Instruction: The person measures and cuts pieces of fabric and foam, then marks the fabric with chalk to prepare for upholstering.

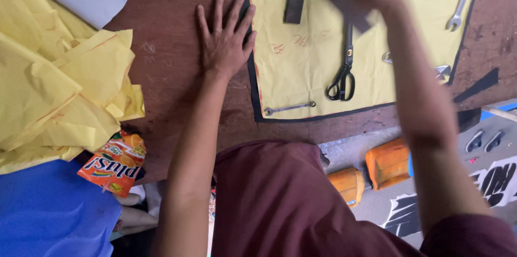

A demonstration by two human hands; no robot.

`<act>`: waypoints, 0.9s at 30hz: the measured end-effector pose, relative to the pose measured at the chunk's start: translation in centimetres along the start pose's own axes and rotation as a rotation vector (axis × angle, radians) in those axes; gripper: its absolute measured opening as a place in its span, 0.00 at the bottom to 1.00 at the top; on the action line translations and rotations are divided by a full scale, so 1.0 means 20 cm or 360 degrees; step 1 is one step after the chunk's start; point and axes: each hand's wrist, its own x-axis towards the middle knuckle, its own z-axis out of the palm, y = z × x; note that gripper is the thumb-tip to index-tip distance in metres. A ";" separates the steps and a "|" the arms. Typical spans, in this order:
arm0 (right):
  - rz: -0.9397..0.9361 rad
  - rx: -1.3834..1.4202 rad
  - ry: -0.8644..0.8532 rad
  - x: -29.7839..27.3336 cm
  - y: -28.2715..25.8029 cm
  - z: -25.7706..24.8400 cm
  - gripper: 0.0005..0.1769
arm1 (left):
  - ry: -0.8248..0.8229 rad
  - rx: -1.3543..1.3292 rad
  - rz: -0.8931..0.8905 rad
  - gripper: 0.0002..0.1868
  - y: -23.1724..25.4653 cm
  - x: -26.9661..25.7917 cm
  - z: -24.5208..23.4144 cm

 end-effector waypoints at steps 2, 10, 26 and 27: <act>0.0115 0.0602 -0.0104 -0.23 -0.16 0.17 0.11 | 0.0027 0.0010 0.0020 0.30 0.01 0.00 0.01; 0.0864 0.1224 0.0225 -0.36 -0.85 0.68 0.07 | 0.0212 0.0124 0.0111 0.29 -0.01 -0.03 0.05; 0.0849 0.0152 0.0922 -1.05 -0.45 0.61 0.22 | 0.0839 -0.0788 -0.0015 0.13 -0.18 -0.07 0.34; 0.0855 0.0153 0.0914 -1.12 -0.43 0.60 0.22 | 0.0995 -0.0745 -0.0102 0.10 -0.19 -0.11 0.34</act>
